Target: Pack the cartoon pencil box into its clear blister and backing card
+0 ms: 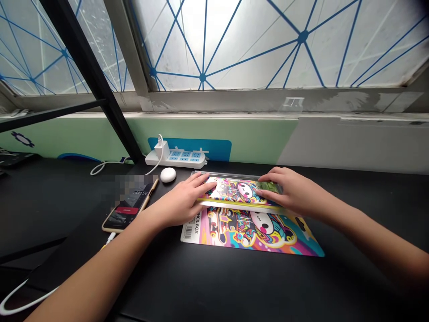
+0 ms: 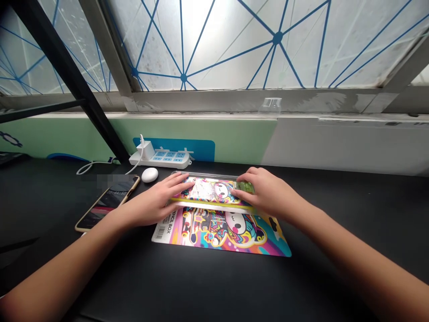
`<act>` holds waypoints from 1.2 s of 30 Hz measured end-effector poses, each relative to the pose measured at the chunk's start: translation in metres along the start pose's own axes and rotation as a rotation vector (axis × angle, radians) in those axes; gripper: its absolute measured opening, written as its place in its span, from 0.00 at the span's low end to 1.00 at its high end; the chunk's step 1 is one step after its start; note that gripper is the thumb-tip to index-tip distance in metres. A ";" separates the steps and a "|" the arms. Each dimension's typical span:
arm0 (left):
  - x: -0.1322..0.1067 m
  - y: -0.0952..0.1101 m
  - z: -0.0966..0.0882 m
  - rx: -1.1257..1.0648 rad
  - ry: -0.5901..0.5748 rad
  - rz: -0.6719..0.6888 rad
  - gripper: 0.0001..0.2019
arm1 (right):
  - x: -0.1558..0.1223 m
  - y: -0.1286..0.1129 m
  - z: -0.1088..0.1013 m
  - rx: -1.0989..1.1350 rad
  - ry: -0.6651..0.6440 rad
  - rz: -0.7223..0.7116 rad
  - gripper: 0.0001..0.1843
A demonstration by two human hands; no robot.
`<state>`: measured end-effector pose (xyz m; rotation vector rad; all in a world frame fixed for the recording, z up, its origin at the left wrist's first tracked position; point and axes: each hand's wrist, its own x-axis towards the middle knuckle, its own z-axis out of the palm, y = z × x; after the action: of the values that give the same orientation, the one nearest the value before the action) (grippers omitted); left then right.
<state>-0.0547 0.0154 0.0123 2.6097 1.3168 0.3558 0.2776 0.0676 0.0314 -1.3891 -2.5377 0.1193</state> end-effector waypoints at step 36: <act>-0.008 0.028 -0.023 -0.056 0.557 0.195 0.17 | -0.055 -0.031 -0.011 0.008 0.516 -0.217 0.17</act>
<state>-0.0451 -0.0058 0.0414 2.6980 1.1565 1.2017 0.2840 0.0043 0.0383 -0.9715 -2.2211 -0.2379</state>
